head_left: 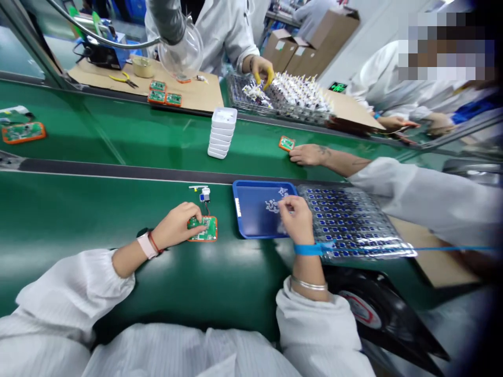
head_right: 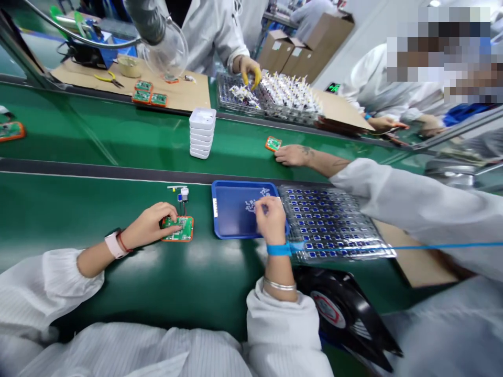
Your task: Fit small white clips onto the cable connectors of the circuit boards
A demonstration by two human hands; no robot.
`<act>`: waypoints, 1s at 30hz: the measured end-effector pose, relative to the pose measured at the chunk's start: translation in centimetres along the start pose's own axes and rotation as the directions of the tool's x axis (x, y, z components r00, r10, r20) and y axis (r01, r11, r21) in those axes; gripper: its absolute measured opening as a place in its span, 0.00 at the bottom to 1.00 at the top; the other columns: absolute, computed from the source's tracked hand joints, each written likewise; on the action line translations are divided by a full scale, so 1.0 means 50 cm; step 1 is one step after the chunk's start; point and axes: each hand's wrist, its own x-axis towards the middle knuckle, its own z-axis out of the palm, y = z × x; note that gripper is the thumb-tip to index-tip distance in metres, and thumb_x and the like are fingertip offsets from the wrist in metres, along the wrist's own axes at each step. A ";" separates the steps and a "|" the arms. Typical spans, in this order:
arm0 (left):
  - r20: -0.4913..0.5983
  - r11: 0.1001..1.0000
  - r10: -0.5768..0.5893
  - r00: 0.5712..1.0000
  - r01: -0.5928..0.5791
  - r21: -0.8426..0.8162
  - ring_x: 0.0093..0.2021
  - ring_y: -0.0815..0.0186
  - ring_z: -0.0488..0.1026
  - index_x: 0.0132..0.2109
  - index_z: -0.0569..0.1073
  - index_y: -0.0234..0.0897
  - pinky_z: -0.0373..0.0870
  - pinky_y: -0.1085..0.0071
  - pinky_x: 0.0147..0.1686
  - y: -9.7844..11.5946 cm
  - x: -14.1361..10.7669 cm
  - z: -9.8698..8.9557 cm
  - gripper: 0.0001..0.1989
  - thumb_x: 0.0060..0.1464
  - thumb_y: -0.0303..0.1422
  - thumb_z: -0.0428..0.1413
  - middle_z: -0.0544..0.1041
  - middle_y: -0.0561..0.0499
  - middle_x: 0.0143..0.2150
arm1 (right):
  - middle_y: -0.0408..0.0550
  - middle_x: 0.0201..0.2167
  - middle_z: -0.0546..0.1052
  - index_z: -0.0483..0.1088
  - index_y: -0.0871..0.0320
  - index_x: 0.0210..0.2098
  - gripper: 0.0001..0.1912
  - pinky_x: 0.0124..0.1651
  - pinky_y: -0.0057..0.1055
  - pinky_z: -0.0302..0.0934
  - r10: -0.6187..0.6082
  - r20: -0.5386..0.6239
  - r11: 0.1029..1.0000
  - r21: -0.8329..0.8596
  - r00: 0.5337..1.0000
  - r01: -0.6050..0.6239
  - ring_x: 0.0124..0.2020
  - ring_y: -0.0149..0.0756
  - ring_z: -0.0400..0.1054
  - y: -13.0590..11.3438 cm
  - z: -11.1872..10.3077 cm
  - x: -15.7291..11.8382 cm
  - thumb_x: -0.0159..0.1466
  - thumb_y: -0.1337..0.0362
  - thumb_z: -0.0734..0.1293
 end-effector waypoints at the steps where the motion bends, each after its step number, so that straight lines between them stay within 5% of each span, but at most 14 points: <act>1: 0.014 1.000 0.008 1.000 -0.008 0.006 0.39 0.62 0.68 0.34 0.67 0.36 0.64 0.65 0.40 -0.001 0.000 0.000 0.08 0.55 0.37 0.54 0.72 0.48 0.38 | 0.50 0.28 0.71 0.65 0.55 0.22 0.07 0.42 0.40 0.62 0.049 -0.002 0.997 -0.062 0.999 -0.049 0.35 0.41 0.65 0.037 -0.013 0.006 0.57 0.63 0.61; 5: 0.040 1.000 0.020 0.999 -0.020 0.010 0.41 0.62 0.67 0.36 0.67 0.37 0.64 0.65 0.42 -0.004 0.002 0.001 0.08 0.56 0.37 0.54 0.72 0.48 0.39 | 0.50 0.26 0.71 0.66 0.56 0.21 0.07 0.39 0.39 0.63 0.117 0.024 0.982 -0.150 0.993 -0.112 0.31 0.40 0.64 0.116 -0.016 0.007 0.54 0.63 0.62; 11: 0.054 1.000 0.023 0.998 -0.024 0.020 0.42 0.61 0.68 0.39 0.68 0.37 0.64 0.64 0.43 -0.001 0.003 -0.001 0.08 0.57 0.38 0.52 0.73 0.48 0.41 | 0.51 0.25 0.71 0.66 0.56 0.20 0.07 0.38 0.39 0.63 0.134 -0.021 0.969 -0.205 0.991 -0.136 0.30 0.40 0.64 0.126 0.008 -0.004 0.53 0.62 0.62; 17: 0.028 0.999 0.041 0.999 -0.041 -0.008 0.43 0.61 0.69 0.40 0.69 0.36 0.65 0.64 0.43 -0.002 0.006 0.001 0.10 0.57 0.38 0.53 0.74 0.47 0.41 | 0.51 0.25 0.70 0.64 0.55 0.18 0.07 0.41 0.42 0.63 0.182 0.097 0.967 -0.198 0.978 -0.160 0.32 0.41 0.64 0.134 -0.011 0.007 0.52 0.63 0.62; 22: -0.093 0.991 0.004 0.996 -0.016 -0.131 0.40 0.64 0.71 0.35 0.72 0.36 0.66 0.66 0.42 0.004 0.012 0.008 0.07 0.57 0.35 0.53 0.76 0.48 0.38 | 0.54 0.34 0.70 0.65 0.55 0.23 0.07 0.43 0.42 0.62 0.052 0.051 0.998 -0.019 0.997 -0.051 0.39 0.44 0.65 0.000 0.010 0.001 0.57 0.63 0.60; 26: -0.134 0.968 -0.024 0.991 -0.010 -0.250 0.39 0.64 0.73 0.33 0.74 0.36 0.67 0.67 0.43 0.019 0.015 0.010 0.08 0.57 0.34 0.53 0.77 0.48 0.37 | 0.51 0.37 0.70 0.66 0.55 0.28 0.06 0.46 0.41 0.61 -0.169 0.233 0.943 0.322 0.958 0.088 0.42 0.41 0.65 -0.168 0.084 -0.051 0.61 0.64 0.60; 30: -0.125 0.958 -0.047 0.991 0.009 -0.287 0.40 0.64 0.73 0.35 0.76 0.37 0.68 0.66 0.44 0.024 0.014 0.009 0.07 0.56 0.32 0.54 0.77 0.48 0.38 | 0.50 0.37 0.68 0.65 0.55 0.28 0.06 0.46 0.39 0.61 -0.174 0.331 0.902 0.431 0.928 0.015 0.42 0.38 0.65 -0.232 0.148 -0.090 0.62 0.66 0.59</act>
